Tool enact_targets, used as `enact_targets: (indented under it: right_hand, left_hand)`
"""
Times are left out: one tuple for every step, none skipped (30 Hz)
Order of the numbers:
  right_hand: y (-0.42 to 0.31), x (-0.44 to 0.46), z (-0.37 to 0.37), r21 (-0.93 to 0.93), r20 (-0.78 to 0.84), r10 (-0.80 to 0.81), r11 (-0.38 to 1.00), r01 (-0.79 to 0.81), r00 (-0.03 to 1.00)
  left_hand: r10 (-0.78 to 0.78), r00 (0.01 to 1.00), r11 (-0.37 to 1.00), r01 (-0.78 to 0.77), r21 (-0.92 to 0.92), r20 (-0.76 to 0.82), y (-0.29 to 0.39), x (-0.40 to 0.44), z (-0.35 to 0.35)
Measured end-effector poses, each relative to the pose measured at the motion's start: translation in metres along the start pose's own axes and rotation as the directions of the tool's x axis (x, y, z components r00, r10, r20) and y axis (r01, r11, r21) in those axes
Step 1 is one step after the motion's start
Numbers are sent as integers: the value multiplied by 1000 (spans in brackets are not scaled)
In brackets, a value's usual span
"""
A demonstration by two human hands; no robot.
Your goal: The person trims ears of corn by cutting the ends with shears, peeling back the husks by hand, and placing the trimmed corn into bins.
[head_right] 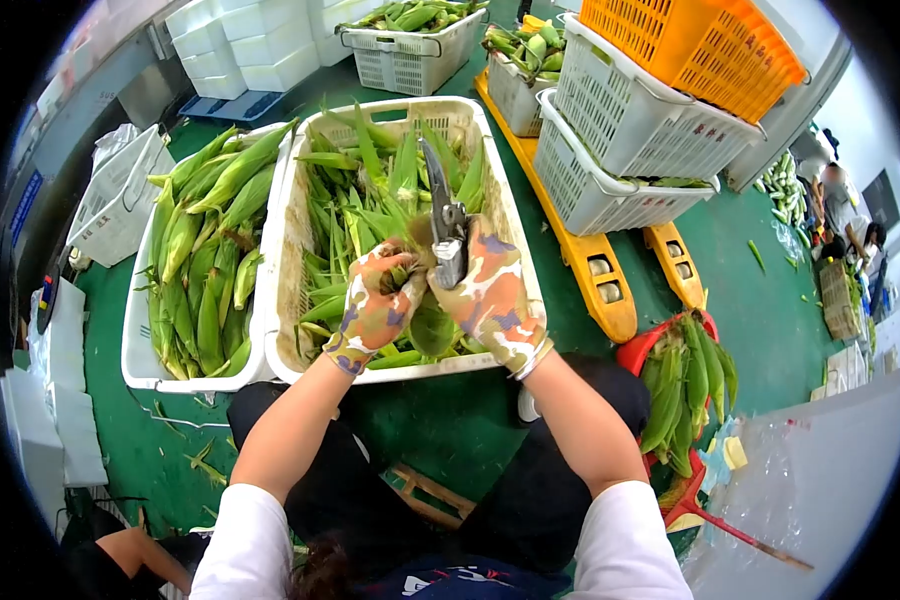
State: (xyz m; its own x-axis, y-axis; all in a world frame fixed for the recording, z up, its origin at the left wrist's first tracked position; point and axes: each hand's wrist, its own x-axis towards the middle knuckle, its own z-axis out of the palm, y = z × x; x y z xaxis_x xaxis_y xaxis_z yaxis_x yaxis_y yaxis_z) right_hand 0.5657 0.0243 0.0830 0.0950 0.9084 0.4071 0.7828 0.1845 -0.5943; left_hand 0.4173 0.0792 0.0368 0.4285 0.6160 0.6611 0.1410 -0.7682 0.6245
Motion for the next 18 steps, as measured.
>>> enact_targets:
  right_hand:
    - [2,0,6,2,-88,22,1000,-22,996]
    - [7,-2,13,7,-176,48,999,-47,983]
    - [15,-3,19,12,-180,54,999,-52,982]
    - [20,-1,22,139,-201,75,989,-47,977]
    - [24,0,24,263,-220,98,964,-37,971]
    - [27,-4,23,263,-220,100,964,-40,970]
    - [26,-9,20,325,-232,208,937,-125,950]
    - [26,-15,18,386,-235,313,899,-207,920]
    - [32,-20,24,642,-235,390,750,-159,890]
    - [18,-18,13,780,-175,452,606,-157,874]
    - [34,-20,14,762,-116,419,619,-190,901]
    - [54,-23,15,737,-48,383,637,-226,922]
    - [51,-22,13,850,132,434,414,-327,891]
    - [40,-27,2,766,42,283,607,-213,958]
    - [42,-29,2,815,127,340,500,-293,932]
    - [45,-31,0,848,213,383,385,-365,899]
    - [47,-32,-1,842,188,356,422,-337,915]
    - [48,-32,-1,843,185,356,421,-334,916]
  left_hand:
    - [-160,987,986,162,-46,34,5,4,2]
    - [-162,986,986,164,-43,40,6,2,5]
    - [-212,977,976,212,-51,-7,5,0,9]
    - [-259,964,965,256,-62,-55,5,0,12]
    - [-240,968,971,241,7,-68,5,2,14]
    - [-240,968,970,241,6,-66,2,5,14]
    - [-559,818,828,544,-136,-137,6,15,7]
    - [-814,560,579,761,-292,-153,6,20,1]
    - [-668,737,732,628,-264,-101,-18,10,-6]
    - [-417,871,909,395,-136,-258,-49,-3,5]
    - [-405,867,914,374,-158,-290,-47,-6,7]
    - [-400,857,916,357,-184,-325,-45,-10,11]
    - [-402,855,915,359,-185,-329,-44,-8,11]
    - [-387,858,919,330,-215,-337,-42,-8,11]
    - [-372,863,922,301,-243,-342,-40,-9,9]
    - [-374,863,921,305,-241,-338,-32,-8,6]
    - [-408,870,907,352,-229,-278,-23,-5,1]
    - [-440,872,893,397,-213,-217,-18,-3,-1]
